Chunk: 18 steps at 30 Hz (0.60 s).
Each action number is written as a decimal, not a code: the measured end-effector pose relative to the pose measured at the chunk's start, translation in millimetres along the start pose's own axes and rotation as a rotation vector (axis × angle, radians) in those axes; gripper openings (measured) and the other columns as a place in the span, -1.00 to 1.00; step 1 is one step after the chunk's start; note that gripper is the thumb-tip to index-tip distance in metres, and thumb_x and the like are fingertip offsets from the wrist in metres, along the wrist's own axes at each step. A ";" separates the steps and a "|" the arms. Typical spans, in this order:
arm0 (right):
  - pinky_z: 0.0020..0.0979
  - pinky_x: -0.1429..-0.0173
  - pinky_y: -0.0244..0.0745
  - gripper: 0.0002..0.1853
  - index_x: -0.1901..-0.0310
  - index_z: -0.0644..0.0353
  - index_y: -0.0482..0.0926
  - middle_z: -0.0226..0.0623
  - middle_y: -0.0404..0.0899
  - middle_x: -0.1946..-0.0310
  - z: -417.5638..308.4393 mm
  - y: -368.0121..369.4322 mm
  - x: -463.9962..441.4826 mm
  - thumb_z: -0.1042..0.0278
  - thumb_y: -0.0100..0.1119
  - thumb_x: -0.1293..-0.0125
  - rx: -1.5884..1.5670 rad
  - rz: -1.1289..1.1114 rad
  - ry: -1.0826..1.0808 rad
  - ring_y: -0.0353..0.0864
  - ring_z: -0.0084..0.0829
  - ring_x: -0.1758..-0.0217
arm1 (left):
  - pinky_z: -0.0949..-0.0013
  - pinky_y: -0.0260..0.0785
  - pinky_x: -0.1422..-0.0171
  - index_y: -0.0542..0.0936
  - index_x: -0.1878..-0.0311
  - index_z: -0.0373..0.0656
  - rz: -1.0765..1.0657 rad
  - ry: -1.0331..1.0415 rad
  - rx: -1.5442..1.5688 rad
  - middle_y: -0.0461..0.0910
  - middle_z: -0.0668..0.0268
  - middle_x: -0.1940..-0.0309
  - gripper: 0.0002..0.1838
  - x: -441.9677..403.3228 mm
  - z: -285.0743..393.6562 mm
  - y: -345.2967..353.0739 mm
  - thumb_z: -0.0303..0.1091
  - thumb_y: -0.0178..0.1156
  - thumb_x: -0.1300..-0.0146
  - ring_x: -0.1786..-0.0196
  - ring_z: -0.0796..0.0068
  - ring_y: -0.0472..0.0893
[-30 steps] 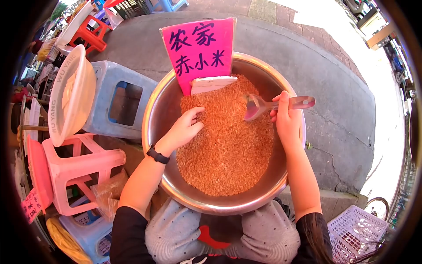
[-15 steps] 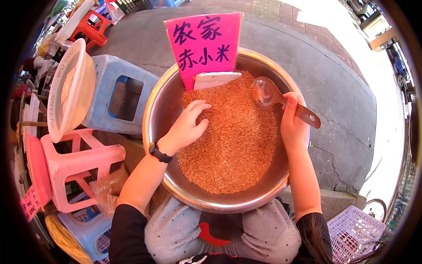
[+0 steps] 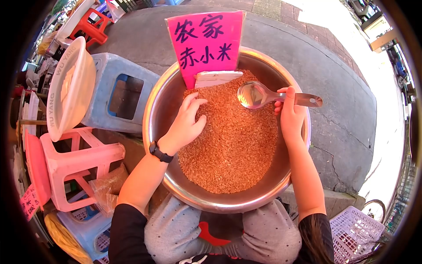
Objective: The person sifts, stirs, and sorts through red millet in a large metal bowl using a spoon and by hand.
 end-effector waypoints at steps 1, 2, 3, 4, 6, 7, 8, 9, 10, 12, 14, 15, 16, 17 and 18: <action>-0.64 0.53 0.31 -0.57 0.31 0.21 0.51 -0.48 0.41 0.63 -0.3 1.5 0.7 -0.03 -0.12 -0.41 0.012 -0.006 -0.006 0.37 -0.70 0.62 | 0.17 0.12 -0.33 0.37 -0.12 -0.19 0.003 0.014 -0.019 0.12 -0.06 -0.27 -0.58 -0.5 -0.4 0.4 -0.39 0.06 -0.15 -0.31 -0.03 0.21; -0.64 0.53 0.31 -0.57 0.32 0.21 0.51 -0.48 0.41 0.63 -0.7 3.1 1.5 -0.03 -0.12 -0.41 0.023 -0.010 -0.014 0.37 -0.70 0.62 | 0.17 0.11 -0.34 0.36 -0.12 -0.19 0.002 0.002 -0.014 0.13 -0.06 -0.27 -0.58 -0.8 -0.6 1.0 -0.39 0.06 -0.15 -0.31 -0.03 0.21; -0.64 0.52 0.31 -0.57 0.32 0.21 0.51 -0.48 0.41 0.63 -0.6 3.7 1.9 -0.03 -0.12 -0.41 0.034 -0.015 -0.020 0.37 -0.70 0.61 | 0.17 0.11 -0.34 0.36 -0.12 -0.19 0.000 -0.010 -0.010 0.13 -0.05 -0.27 -0.58 -0.3 -0.9 1.7 -0.39 0.06 -0.15 -0.31 -0.02 0.20; -0.64 0.52 0.31 -0.57 0.32 0.21 0.51 -0.48 0.41 0.64 0.3 3.7 2.2 -0.03 -0.12 -0.41 0.032 -0.009 -0.052 0.38 -0.70 0.61 | 0.17 0.11 -0.34 0.36 -0.12 -0.19 -0.002 -0.022 -0.008 0.13 -0.05 -0.27 -0.58 -0.4 -1.3 1.5 -0.39 0.06 -0.15 -0.32 -0.02 0.20; -0.64 0.52 0.31 -0.57 0.33 0.21 0.52 -0.48 0.41 0.64 2.7 4.9 3.4 -0.03 -0.13 -0.42 0.023 0.004 -0.113 0.38 -0.71 0.61 | 0.16 0.10 -0.35 0.37 -0.12 -0.19 0.008 -0.002 -0.021 0.13 -0.05 -0.26 -0.58 -2.2 -1.8 1.2 -0.39 0.06 -0.15 -0.32 -0.02 0.19; -0.64 0.53 0.31 -0.57 0.33 0.21 0.52 -0.48 0.41 0.65 2.3 4.8 4.2 -0.02 -0.13 -0.42 0.007 0.012 -0.096 0.39 -0.71 0.61 | 0.16 0.10 -0.35 0.37 -0.12 -0.19 0.011 0.005 -0.026 0.14 -0.05 -0.26 -0.58 -1.6 -2.1 1.3 -0.39 0.06 -0.15 -0.32 -0.02 0.19; -0.64 0.53 0.31 -0.57 0.33 0.21 0.52 -0.48 0.41 0.65 1.0 3.7 5.1 -0.02 -0.13 -0.42 -0.006 0.020 -0.078 0.39 -0.71 0.61 | 0.17 0.08 -0.36 0.37 -0.11 -0.18 0.012 -0.005 -0.027 0.13 -0.02 -0.27 -0.58 0.0 -2.3 1.4 -0.41 0.07 -0.15 -0.33 0.00 0.18; -0.63 0.53 0.30 -0.56 0.33 0.22 0.52 -0.47 0.41 0.66 -0.2 2.5 4.7 -0.02 -0.13 -0.42 -0.020 0.029 -0.066 0.40 -0.70 0.61 | 0.18 0.06 -0.37 0.37 -0.11 -0.18 0.015 -0.011 -0.029 0.13 0.01 -0.27 -0.58 0.5 -2.0 1.5 -0.43 0.07 -0.15 -0.35 0.03 0.16; -0.63 0.54 0.30 -0.56 0.34 0.22 0.52 -0.47 0.40 0.66 -0.3 1.5 4.1 -0.02 -0.12 -0.41 -0.001 0.036 -0.047 0.40 -0.70 0.61 | 0.18 0.04 -0.39 0.37 -0.11 -0.17 0.021 -0.012 -0.031 0.13 0.03 -0.27 -0.58 -0.7 -1.6 1.2 -0.44 0.08 -0.14 -0.36 0.05 0.15; -0.63 0.54 0.30 -0.56 0.35 0.22 0.53 -0.46 0.40 0.67 -0.2 0.3 2.6 -0.02 -0.12 -0.41 0.030 0.047 -0.028 0.40 -0.69 0.62 | 0.18 0.03 -0.39 0.37 -0.11 -0.17 0.021 -0.004 -0.042 0.13 0.02 -0.27 -0.58 0.1 -1.3 2.2 -0.45 0.07 -0.14 -0.36 0.05 0.14; -0.61 0.55 0.30 -0.53 0.35 0.24 0.53 -0.45 0.39 0.68 3.3 2.3 -0.4 -0.05 -0.13 -0.41 0.010 0.024 0.002 0.40 -0.68 0.64 | 0.18 0.03 -0.39 0.37 -0.11 -0.19 0.032 -0.017 -0.058 0.13 0.00 -0.27 -0.58 0.9 0.5 1.7 -0.44 0.07 -0.13 -0.36 0.03 0.14; -0.60 0.55 0.31 -0.52 0.35 0.24 0.53 -0.44 0.39 0.68 3.9 3.3 -0.7 -0.06 -0.14 -0.41 0.005 0.015 0.040 0.40 -0.67 0.64 | 0.16 0.06 -0.38 0.37 -0.10 -0.20 0.049 -0.006 -0.069 0.14 -0.03 -0.26 -0.59 -0.6 1.7 0.6 -0.43 0.07 -0.13 -0.34 0.00 0.16; -0.60 0.56 0.31 -0.51 0.35 0.25 0.53 -0.44 0.40 0.68 4.5 4.0 0.0 -0.07 -0.15 -0.41 0.005 0.006 0.083 0.39 -0.67 0.65 | 0.14 0.09 -0.36 0.38 -0.09 -0.21 0.061 0.001 -0.076 0.15 -0.05 -0.25 -0.59 0.3 0.9 0.4 -0.42 0.07 -0.14 -0.32 -0.03 0.18; -0.59 0.57 0.31 -0.48 0.36 0.26 0.52 -0.44 0.39 0.69 4.3 4.8 -1.0 -0.09 -0.16 -0.40 -0.011 -0.002 0.092 0.38 -0.66 0.67 | 0.14 0.09 -0.36 0.38 -0.09 -0.21 0.072 -0.006 -0.085 0.16 -0.05 -0.25 -0.60 1.2 -1.8 0.2 -0.42 0.07 -0.14 -0.32 -0.03 0.19; -0.59 0.57 0.32 -0.48 0.37 0.26 0.52 -0.43 0.39 0.69 5.9 5.4 -2.9 -0.09 -0.16 -0.40 -0.030 -0.006 0.107 0.38 -0.65 0.67 | 0.15 0.10 -0.36 0.39 -0.08 -0.21 0.084 -0.007 -0.092 0.16 -0.04 -0.25 -0.60 0.1 -5.1 0.9 -0.42 0.07 -0.14 -0.32 -0.03 0.19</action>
Point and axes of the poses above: each hand's wrist, its own x-axis away from the middle knuckle, its own y-axis out of the palm, z = x × y, the point moved 1 cm from there along -x, towards the middle knuckle
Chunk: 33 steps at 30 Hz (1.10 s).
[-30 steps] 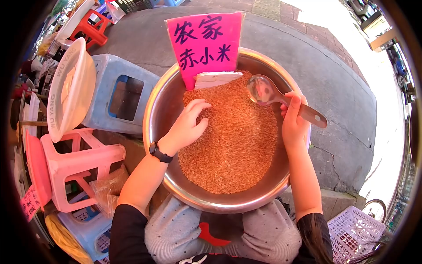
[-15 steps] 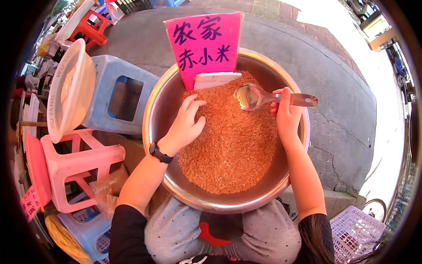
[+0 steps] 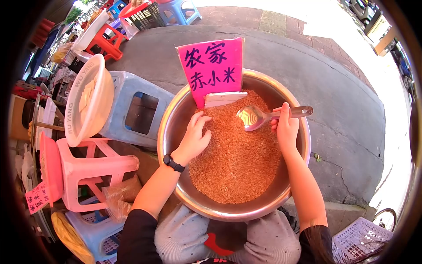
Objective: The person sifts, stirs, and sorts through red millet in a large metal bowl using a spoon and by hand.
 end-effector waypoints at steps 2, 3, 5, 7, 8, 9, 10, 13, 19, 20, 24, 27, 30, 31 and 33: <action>-0.58 0.58 0.32 -0.48 0.37 0.26 0.52 -0.43 0.38 0.69 6.0 0.5 -2.3 -0.09 -0.17 -0.40 -0.034 -0.008 0.040 0.37 -0.65 0.68 | 0.15 0.10 -0.36 0.39 -0.07 -0.21 0.013 -0.001 -0.002 0.17 -0.03 -0.24 -0.61 -0.7 -3.1 2.0 -0.43 0.06 -0.14 -0.32 -0.02 0.20; -0.58 0.61 0.32 -0.48 0.38 0.27 0.52 -0.43 0.37 0.69 7.3 1.1 -2.9 -0.09 -0.17 -0.40 -0.049 -0.011 0.062 0.36 -0.64 0.70 | 0.16 0.11 -0.35 0.40 -0.07 -0.21 0.017 -0.001 0.000 0.17 -0.02 -0.24 -0.62 -1.2 -4.1 2.0 -0.43 0.06 -0.14 -0.32 -0.01 0.20; -0.58 0.63 0.32 -0.47 0.39 0.28 0.51 -0.42 0.38 0.70 6.7 1.8 -2.6 -0.09 -0.16 -0.40 -0.058 -0.044 0.081 0.36 -0.64 0.71 | 0.17 0.12 -0.35 0.40 -0.06 -0.21 0.026 0.000 -0.008 0.19 -0.01 -0.23 -0.63 -0.7 -5.4 2.7 -0.43 0.06 -0.14 -0.31 0.00 0.21; -0.57 0.65 0.33 -0.47 0.39 0.29 0.51 -0.41 0.38 0.71 7.4 2.6 -3.7 -0.09 -0.16 -0.40 -0.061 -0.077 0.106 0.36 -0.64 0.73 | 0.18 0.13 -0.34 0.40 -0.05 -0.22 0.035 0.006 -0.026 0.21 0.00 -0.22 -0.64 -1.6 -6.1 4.2 -0.43 0.05 -0.14 -0.30 0.02 0.22; -0.57 0.66 0.33 -0.47 0.39 0.30 0.51 -0.41 0.39 0.71 9.0 2.8 -4.3 -0.08 -0.15 -0.40 -0.062 -0.091 0.122 0.36 -0.64 0.73 | 0.18 0.13 -0.34 0.41 -0.04 -0.22 0.044 0.020 -0.033 0.22 0.00 -0.22 -0.64 -3.2 -7.3 4.9 -0.43 0.05 -0.14 -0.30 0.02 0.23; -0.57 0.67 0.33 -0.47 0.39 0.30 0.51 -0.41 0.39 0.71 11.0 3.1 -4.7 -0.08 -0.15 -0.40 -0.063 -0.104 0.140 0.36 -0.63 0.74 | 0.18 0.13 -0.34 0.41 -0.04 -0.22 0.051 0.033 -0.041 0.23 0.01 -0.21 -0.64 -4.8 -9.0 5.7 -0.43 0.05 -0.14 -0.29 0.02 0.24; -0.56 0.67 0.33 -0.47 0.39 0.30 0.51 -0.41 0.39 0.72 13.4 3.1 -4.2 -0.08 -0.15 -0.40 -0.062 -0.119 0.162 0.36 -0.63 0.74 | 0.18 0.14 -0.33 0.41 -0.04 -0.22 0.053 0.041 -0.046 0.24 0.01 -0.21 -0.65 -2.7 -9.5 7.5 -0.43 0.05 -0.14 -0.28 0.03 0.25; -0.57 0.66 0.33 -0.49 0.40 0.30 0.52 -0.41 0.40 0.72 13.3 5.1 -6.1 -0.06 -0.12 -0.40 -0.076 -0.169 0.195 0.37 -0.64 0.74 | 0.18 0.15 -0.33 0.42 -0.03 -0.23 0.024 0.039 -0.037 0.27 0.03 -0.19 -0.67 -1.2 -6.0 9.3 -0.42 0.04 -0.17 -0.27 0.04 0.28; -0.58 0.62 0.28 -0.53 0.40 0.27 0.54 -0.44 0.40 0.73 8.8 9.3 0.4 -0.04 -0.07 -0.38 -0.010 -0.300 0.062 0.36 -0.66 0.72 | 0.19 0.16 -0.32 0.41 -0.03 -0.24 -0.026 0.082 -0.057 0.30 0.04 -0.17 -0.69 -1.1 1.9 13.3 -0.39 0.01 -0.23 -0.25 0.05 0.30; -0.58 0.62 0.28 -0.53 0.40 0.26 0.54 -0.44 0.40 0.73 8.5 10.2 0.7 -0.03 -0.06 -0.38 -0.003 -0.317 0.059 0.36 -0.66 0.73 | 0.19 0.16 -0.31 0.40 -0.03 -0.24 -0.028 0.086 -0.061 0.31 0.04 -0.16 -0.69 -1.7 2.6 13.3 -0.38 0.01 -0.24 -0.25 0.05 0.30; -0.58 0.62 0.28 -0.55 0.39 0.26 0.55 -0.44 0.40 0.74 8.3 11.3 1.6 -0.01 -0.05 -0.38 0.033 -0.390 0.084 0.35 -0.65 0.74 | 0.18 0.16 -0.31 0.40 -0.04 -0.24 -0.030 0.083 -0.025 0.32 0.04 -0.16 -0.70 -3.2 1.4 15.3 -0.37 0.00 -0.25 -0.23 0.04 0.31; -0.58 0.62 0.30 -0.55 0.39 0.27 0.56 -0.43 0.40 0.74 8.1 12.4 2.4 0.00 -0.05 -0.38 0.029 -0.432 0.110 0.36 -0.64 0.74 | 0.19 0.17 -0.30 0.40 -0.04 -0.25 -0.022 0.084 -0.035 0.32 0.04 -0.15 -0.69 -2.8 -0.4 15.6 -0.37 0.00 -0.25 -0.23 0.04 0.32; -0.57 0.63 0.31 -0.55 0.40 0.28 0.56 -0.42 0.40 0.74 10.3 12.7 0.8 0.01 -0.04 -0.38 0.028 -0.449 0.131 0.37 -0.63 0.74 | 0.20 0.17 -0.30 0.40 -0.04 -0.25 -0.013 0.087 -0.031 0.32 0.04 -0.15 -0.69 -3.8 0.4 14.4 -0.37 0.00 -0.25 -0.23 0.04 0.32; -0.56 0.63 0.32 -0.55 0.40 0.28 0.56 -0.42 0.40 0.74 9.6 13.0 0.8 0.01 -0.04 -0.38 0.038 -0.458 0.140 0.37 -0.62 0.74 | 0.20 0.17 -0.30 0.40 -0.04 -0.25 -0.005 0.099 -0.034 0.32 0.04 -0.15 -0.69 -4.3 0.2 13.9 -0.36 0.00 -0.25 -0.23 0.04 0.32; -0.56 0.63 0.33 -0.55 0.40 0.29 0.55 -0.41 0.41 0.74 9.5 13.2 2.0 0.01 -0.04 -0.37 0.055 -0.479 0.166 0.38 -0.61 0.74 | 0.20 0.17 -0.30 0.40 -0.04 -0.25 -0.004 0.097 -0.018 0.31 0.04 -0.15 -0.68 -3.0 1.6 13.5 -0.36 0.01 -0.25 -0.23 0.04 0.32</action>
Point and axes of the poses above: each hand's wrist, its own x-axis away from the middle knuckle, its own y-axis out of the palm, z = x × y, the point moved 1 cm from there along -x, towards the middle knuckle
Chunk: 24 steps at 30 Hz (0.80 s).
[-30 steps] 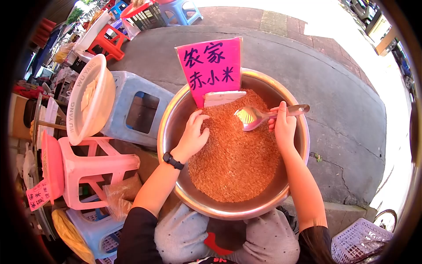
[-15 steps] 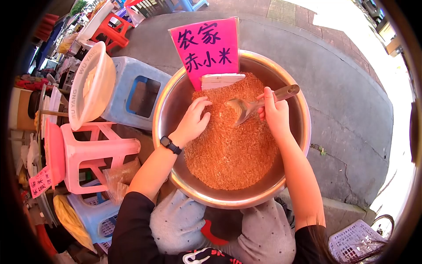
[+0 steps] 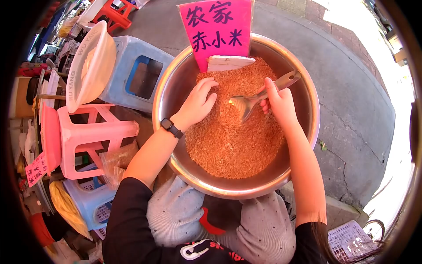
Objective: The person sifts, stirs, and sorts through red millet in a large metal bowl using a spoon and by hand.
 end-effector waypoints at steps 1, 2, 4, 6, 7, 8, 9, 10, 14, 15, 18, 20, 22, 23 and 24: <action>-0.56 0.63 0.33 -0.55 0.40 0.30 0.55 -0.41 0.41 0.74 -0.1 0.3 0.0 0.01 -0.04 -0.37 0.004 -0.012 0.015 0.39 -0.61 0.74 | 0.20 0.17 -0.30 0.39 -0.05 -0.25 -0.004 -0.013 0.018 0.31 0.03 -0.16 -0.67 0.0 1.1 -0.5 -0.35 0.02 -0.25 -0.24 0.04 0.31; -0.55 0.63 0.33 -0.54 0.40 0.31 0.55 -0.40 0.41 0.74 -0.4 0.5 -0.4 0.01 -0.05 -0.38 0.007 -0.024 0.030 0.39 -0.60 0.74 | 0.19 0.16 -0.31 0.38 -0.06 -0.25 -0.007 -0.026 0.035 0.30 0.03 -0.16 -0.66 -0.2 2.2 -1.2 -0.34 0.03 -0.24 -0.24 0.04 0.31; -0.55 0.63 0.34 -0.54 0.41 0.32 0.54 -0.39 0.42 0.73 -0.8 0.1 -3.4 0.02 -0.04 -0.37 0.045 -0.063 0.042 0.40 -0.60 0.74 | 0.19 0.15 -0.32 0.37 -0.08 -0.24 -0.009 0.032 0.022 0.29 0.03 -0.18 -0.63 -1.2 3.3 -2.1 -0.32 0.05 -0.23 -0.25 0.04 0.29; -0.56 0.63 0.34 -0.55 0.42 0.31 0.52 -0.40 0.41 0.73 -0.7 2.3 0.5 0.02 -0.03 -0.37 0.072 -0.097 0.062 0.40 -0.60 0.73 | 0.18 0.10 -0.36 0.31 -0.15 -0.22 -0.056 0.062 -0.015 0.23 0.02 -0.23 -0.53 0.5 4.8 -3.4 -0.26 0.11 -0.21 -0.29 0.04 0.25; -0.55 0.63 0.34 -0.55 0.42 0.31 0.52 -0.40 0.42 0.73 0.7 3.0 0.6 0.02 -0.03 -0.37 0.074 -0.122 0.060 0.40 -0.60 0.73 | 0.18 0.09 -0.36 0.30 -0.17 -0.22 -0.062 0.077 -0.013 0.21 0.01 -0.24 -0.51 2.0 8.0 -3.8 -0.24 0.12 -0.21 -0.30 0.04 0.24; -0.55 0.63 0.34 -0.55 0.43 0.30 0.52 -0.39 0.42 0.73 1.7 3.2 0.0 0.02 -0.03 -0.37 0.076 -0.146 0.055 0.41 -0.59 0.73 | 0.18 0.07 -0.37 0.29 -0.19 -0.21 -0.065 0.095 -0.012 0.20 0.01 -0.25 -0.48 1.0 12.6 -5.4 -0.22 0.13 -0.20 -0.31 0.04 0.22; -0.54 0.62 0.34 -0.55 0.43 0.29 0.52 -0.39 0.42 0.73 2.5 3.6 0.0 0.02 -0.03 -0.37 0.078 -0.171 0.050 0.41 -0.59 0.73 | 0.18 0.06 -0.38 0.27 -0.20 -0.21 -0.068 0.113 -0.011 0.18 0.01 -0.26 -0.45 1.5 14.6 -5.9 -0.20 0.15 -0.20 -0.32 0.03 0.21; -0.56 0.63 0.33 -0.57 0.44 0.28 0.51 -0.41 0.42 0.73 2.1 4.1 0.4 0.03 -0.03 -0.37 0.082 -0.201 0.041 0.41 -0.61 0.72 | 0.14 0.01 -0.40 0.21 -0.26 -0.19 -0.107 0.125 -0.011 0.11 -0.02 -0.30 -0.34 1.4 12.3 -5.9 -0.10 0.17 -0.18 -0.35 0.01 0.16; -0.57 0.63 0.31 -0.59 0.43 0.26 0.51 -0.44 0.41 0.73 0.6 6.2 3.7 0.04 -0.01 -0.37 0.138 -0.278 0.060 0.40 -0.62 0.72 | 0.11 -0.03 -0.42 0.17 -0.30 -0.18 -0.143 0.185 -0.040 0.07 -0.03 -0.32 -0.27 3.4 20.6 -7.8 -0.01 0.17 -0.16 -0.36 -0.02 0.12; -0.58 0.63 0.31 -0.59 0.43 0.26 0.51 -0.44 0.41 0.73 1.1 6.5 4.3 0.04 0.00 -0.36 0.139 -0.297 0.051 0.40 -0.62 0.72 | 0.11 -0.03 -0.42 0.17 -0.31 -0.19 -0.149 0.190 -0.048 0.06 -0.03 -0.32 -0.25 3.5 20.8 -7.5 0.01 0.17 -0.16 -0.36 -0.02 0.11; -0.58 0.63 0.32 -0.60 0.43 0.26 0.52 -0.43 0.41 0.72 0.3 8.1 7.8 0.04 0.03 -0.34 0.161 -0.341 0.057 0.40 -0.63 0.72 | 0.10 -0.03 -0.42 0.16 -0.31 -0.20 -0.140 0.188 -0.056 0.06 -0.03 -0.32 -0.25 3.4 18.2 -5.5 0.02 0.16 -0.16 -0.36 -0.02 0.10; -0.58 0.63 0.33 -0.61 0.43 0.26 0.53 -0.43 0.41 0.72 -1.5 8.8 9.9 0.04 0.05 -0.33 0.174 -0.372 0.070 0.40 -0.63 0.72 | 0.11 -0.03 -0.42 0.16 -0.31 -0.21 -0.119 0.174 -0.056 0.06 -0.03 -0.32 -0.27 3.3 16.2 -4.4 0.01 0.14 -0.18 -0.36 -0.02 0.11; -0.59 0.62 0.34 -0.61 0.43 0.26 0.53 -0.43 0.41 0.72 -3.2 9.5 11.2 0.04 0.06 -0.32 0.179 -0.408 0.080 0.41 -0.63 0.71 | 0.11 -0.03 -0.42 0.16 -0.31 -0.21 -0.096 0.158 -0.056 0.06 -0.04 -0.32 -0.29 2.9 14.4 -4.1 -0.01 0.12 -0.21 -0.36 -0.02 0.11; -0.59 0.62 0.34 -0.61 0.42 0.26 0.54 -0.42 0.42 0.72 -3.4 10.0 11.6 0.05 0.07 -0.32 0.179 -0.431 0.088 0.42 -0.63 0.71 | 0.11 -0.06 -0.43 0.14 -0.32 -0.19 -0.112 0.144 -0.045 0.02 -0.02 -0.33 -0.30 2.9 13.4 -4.3 -0.03 0.10 -0.23 -0.38 0.00 0.07; -0.59 0.62 0.34 -0.62 0.42 0.25 0.54 -0.42 0.42 0.72 -3.3 10.5 11.9 0.05 0.07 -0.32 0.179 -0.453 0.098 0.42 -0.63 0.71 | 0.11 -0.08 -0.44 0.12 -0.34 -0.17 -0.129 0.130 -0.033 -0.01 0.01 -0.35 -0.31 2.9 12.7 -4.9 -0.04 0.07 -0.25 -0.40 0.02 0.03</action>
Point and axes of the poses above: each hand's wrist, its own x-axis away from the middle knuckle, its own y-axis out of the palm, z = x × y, the point moved 1 cm from there along -x, towards the middle knuckle
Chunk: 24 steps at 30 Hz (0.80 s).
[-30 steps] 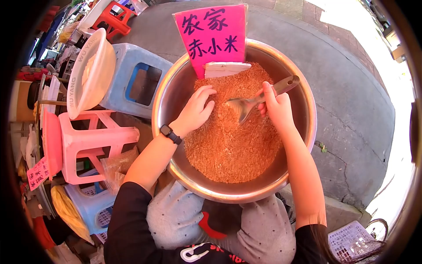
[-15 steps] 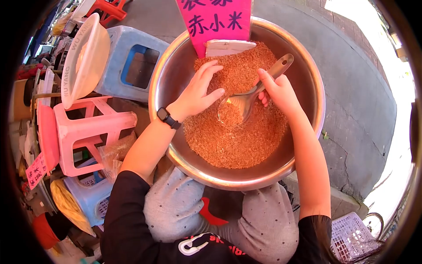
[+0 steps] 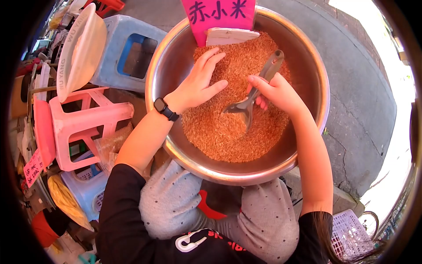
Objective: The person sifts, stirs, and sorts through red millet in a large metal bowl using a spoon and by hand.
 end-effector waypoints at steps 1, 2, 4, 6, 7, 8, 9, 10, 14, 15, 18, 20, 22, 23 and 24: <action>-0.59 0.62 0.35 -0.62 0.42 0.25 0.55 -0.42 0.42 0.71 0.1 0.7 0.3 0.05 0.08 -0.32 -0.001 -0.024 0.008 0.43 -0.63 0.71 | 0.11 -0.10 -0.45 0.09 -0.35 -0.14 -0.016 -0.013 0.014 -0.05 0.03 -0.36 -0.33 0.5 -0.5 0.1 -0.06 0.04 -0.28 -0.42 0.04 -0.01; -0.59 0.61 0.35 -0.63 0.42 0.25 0.55 -0.42 0.43 0.71 0.2 1.6 1.2 0.06 0.08 -0.32 0.006 -0.051 0.012 0.43 -0.63 0.70 | 0.12 -0.10 -0.45 0.09 -0.35 -0.14 -0.018 -0.019 0.018 -0.05 0.03 -0.36 -0.33 0.9 -0.7 0.5 -0.07 0.04 -0.28 -0.42 0.04 -0.01; -0.60 0.61 0.35 -0.64 0.41 0.24 0.56 -0.42 0.44 0.72 -1.2 2.7 2.9 0.07 0.10 -0.31 0.022 -0.102 0.015 0.45 -0.63 0.70 | 0.12 -0.10 -0.45 0.09 -0.35 -0.15 -0.018 -0.025 0.023 -0.06 0.03 -0.37 -0.35 0.7 -1.2 0.7 -0.09 0.03 -0.29 -0.43 0.05 -0.01; -0.60 0.60 0.36 -0.64 0.42 0.24 0.56 -0.43 0.45 0.71 -2.6 4.0 7.2 0.07 0.11 -0.30 0.031 -0.184 0.070 0.45 -0.64 0.69 | 0.13 -0.10 -0.45 0.10 -0.34 -0.15 -0.011 -0.027 -0.006 -0.07 0.03 -0.37 -0.36 1.0 -1.6 1.5 -0.10 0.03 -0.29 -0.43 0.05 -0.02; -0.61 0.60 0.36 -0.65 0.43 0.24 0.56 -0.43 0.45 0.71 -2.3 4.5 9.1 0.07 0.12 -0.30 0.035 -0.225 0.098 0.45 -0.64 0.69 | 0.13 -0.10 -0.45 0.10 -0.34 -0.15 -0.008 -0.028 -0.021 -0.08 0.03 -0.37 -0.37 1.2 -2.0 1.7 -0.11 0.02 -0.30 -0.43 0.05 -0.02; -0.62 0.61 0.35 -0.64 0.44 0.23 0.57 -0.45 0.46 0.71 0.4 4.1 9.9 0.06 0.13 -0.29 0.030 -0.293 0.090 0.45 -0.66 0.69 | 0.13 -0.10 -0.45 0.10 -0.34 -0.15 -0.005 -0.034 -0.028 -0.08 0.03 -0.37 -0.38 1.3 -2.9 1.9 -0.12 0.02 -0.30 -0.43 0.05 -0.02; -0.62 0.61 0.35 -0.64 0.44 0.22 0.57 -0.45 0.46 0.71 0.5 3.4 10.6 0.06 0.13 -0.29 0.041 -0.331 0.105 0.45 -0.66 0.69 | 0.13 -0.11 -0.45 0.10 -0.34 -0.16 -0.002 -0.040 -0.036 -0.09 0.03 -0.37 -0.38 1.4 -3.9 2.3 -0.13 0.01 -0.30 -0.43 0.05 -0.03; -0.62 0.62 0.35 -0.64 0.45 0.22 0.57 -0.45 0.47 0.70 -0.9 2.7 11.6 0.06 0.13 -0.29 0.051 -0.370 0.121 0.45 -0.66 0.69 | 0.13 -0.11 -0.45 0.10 -0.34 -0.16 0.000 -0.046 -0.043 -0.09 0.03 -0.37 -0.39 1.7 -4.8 2.7 -0.15 0.01 -0.31 -0.43 0.04 -0.03; -0.63 0.65 0.29 -0.62 0.44 0.21 0.57 -0.48 0.41 0.74 -8.5 -2.2 13.2 0.03 0.07 -0.32 0.026 -0.092 0.047 0.38 -0.68 0.73 | 0.13 -0.10 -0.44 0.15 -0.31 -0.15 0.055 -0.053 -0.031 -0.05 0.03 -0.34 -0.45 2.3 -7.3 3.6 -0.21 0.01 -0.31 -0.41 0.05 0.00; -0.63 0.65 0.28 -0.61 0.44 0.20 0.57 -0.49 0.40 0.75 -8.9 -5.9 12.3 0.02 0.05 -0.33 0.001 0.028 0.000 0.36 -0.69 0.73 | 0.13 -0.08 -0.43 0.18 -0.29 -0.14 0.088 -0.042 -0.025 -0.03 0.03 -0.33 -0.47 2.2 -7.8 3.7 -0.22 0.02 -0.31 -0.40 0.06 0.02; -0.64 0.67 0.19 -0.54 0.41 0.22 0.55 -0.49 0.38 0.74 -9.2 -17.9 11.7 -0.02 -0.08 -0.40 -0.073 0.495 -0.155 0.32 -0.69 0.74 | 0.12 -0.02 -0.41 0.27 -0.20 -0.19 0.222 -0.043 0.001 0.03 0.01 -0.29 -0.55 -0.8 -4.5 -2.6 -0.28 0.04 -0.28 -0.35 0.05 0.10; -0.65 0.64 0.24 -0.53 0.39 0.23 0.58 -0.50 0.39 0.70 -8.5 -23.7 12.2 -0.05 -0.07 -0.39 -0.212 0.726 -0.279 0.33 -0.71 0.71 | 0.14 0.03 -0.38 0.34 -0.12 -0.22 0.318 -0.071 0.037 0.07 0.03 -0.25 -0.62 -1.1 -5.6 -5.5 -0.34 0.05 -0.25 -0.31 0.08 0.14; -0.65 0.62 0.25 -0.53 0.37 0.24 0.58 -0.49 0.40 0.68 -9.8 -24.4 12.3 -0.05 -0.07 -0.39 -0.254 0.798 -0.320 0.34 -0.71 0.68 | 0.14 0.04 -0.37 0.34 -0.11 -0.22 0.329 -0.103 0.044 0.06 0.03 -0.25 -0.63 -0.3 -7.6 -6.3 -0.35 0.05 -0.24 -0.32 0.08 0.14; -0.65 0.61 0.26 -0.53 0.36 0.24 0.58 -0.48 0.40 0.67 -10.5 -24.8 12.3 -0.05 -0.07 -0.39 -0.274 0.833 -0.341 0.34 -0.71 0.67 | 0.14 0.04 -0.37 0.35 -0.10 -0.22 0.336 -0.120 0.048 0.05 0.03 -0.25 -0.63 -0.3 -8.0 -6.1 -0.35 0.05 -0.24 -0.32 0.08 0.13; -0.64 0.59 0.27 -0.56 0.35 0.23 0.58 -0.48 0.41 0.65 -8.9 -23.9 11.0 -0.02 -0.05 -0.39 -0.267 0.827 -0.350 0.36 -0.70 0.65 | 0.15 0.04 -0.37 0.35 -0.09 -0.22 0.332 -0.119 0.054 0.08 0.04 -0.24 -0.64 -0.3 -7.5 -5.1 -0.35 0.05 -0.24 -0.31 0.08 0.15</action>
Point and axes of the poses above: each hand's wrist, its own x-axis away from the middle knuckle, its own y-axis out of the palm, z = x × y, the point moved 1 cm from there along -x, towards the middle knuckle
